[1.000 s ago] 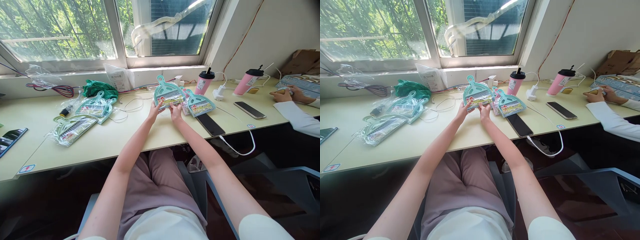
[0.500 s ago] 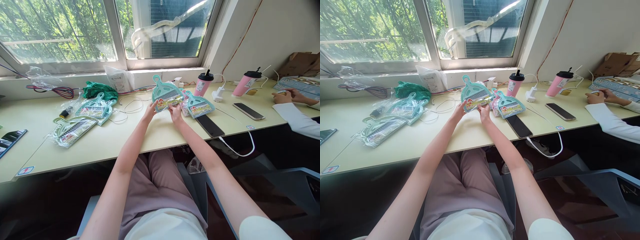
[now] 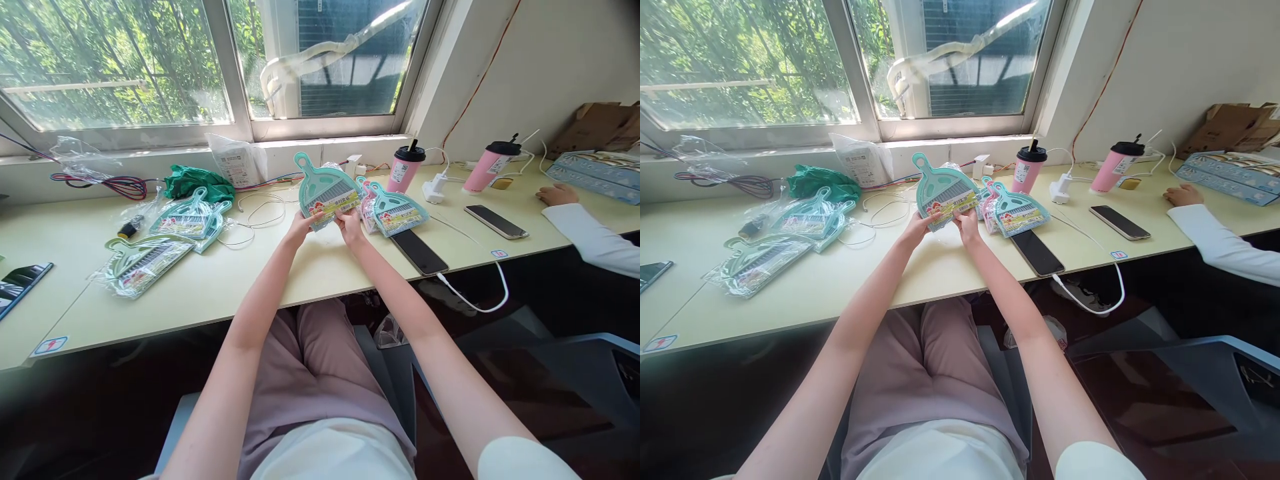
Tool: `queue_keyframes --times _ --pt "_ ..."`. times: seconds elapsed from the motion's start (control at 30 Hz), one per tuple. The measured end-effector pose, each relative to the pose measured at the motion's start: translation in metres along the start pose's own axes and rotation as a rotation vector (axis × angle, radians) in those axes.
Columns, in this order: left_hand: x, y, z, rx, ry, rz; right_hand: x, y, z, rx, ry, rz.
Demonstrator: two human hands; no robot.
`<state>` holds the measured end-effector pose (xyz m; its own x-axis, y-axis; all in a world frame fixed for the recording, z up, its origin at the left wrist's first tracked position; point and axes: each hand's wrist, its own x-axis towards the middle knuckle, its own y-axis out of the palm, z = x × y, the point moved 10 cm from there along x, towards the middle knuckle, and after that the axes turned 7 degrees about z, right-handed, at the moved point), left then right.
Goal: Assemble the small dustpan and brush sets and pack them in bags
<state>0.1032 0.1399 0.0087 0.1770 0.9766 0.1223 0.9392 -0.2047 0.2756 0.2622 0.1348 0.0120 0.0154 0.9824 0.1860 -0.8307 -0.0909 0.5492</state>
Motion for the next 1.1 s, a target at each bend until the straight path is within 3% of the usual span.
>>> queue_keyframes --times 0.3,0.5,0.73,0.93,1.0,1.1 --pt "-0.001 -0.002 0.004 0.083 -0.013 -0.038 0.003 -0.015 -0.008 0.004 0.064 -0.118" --pt "-0.011 0.006 -0.009 0.102 0.011 -0.012 0.003 -0.017 -0.007 -0.026 0.067 -0.141" --pt "-0.005 -0.004 -0.003 0.060 -0.001 -0.101 0.003 -0.011 -0.011 0.019 0.099 -0.118" --pt "-0.001 -0.035 -0.014 -0.006 -0.015 -0.168 0.007 0.000 -0.012 -0.087 0.161 -0.024" --pt "-0.003 -0.055 -0.024 -0.031 0.001 -0.192 0.002 0.004 0.001 -0.216 0.082 -0.001" --pt "-0.012 -0.087 -0.034 -0.041 -0.011 -0.197 -0.012 0.016 0.031 -0.435 -0.149 0.067"
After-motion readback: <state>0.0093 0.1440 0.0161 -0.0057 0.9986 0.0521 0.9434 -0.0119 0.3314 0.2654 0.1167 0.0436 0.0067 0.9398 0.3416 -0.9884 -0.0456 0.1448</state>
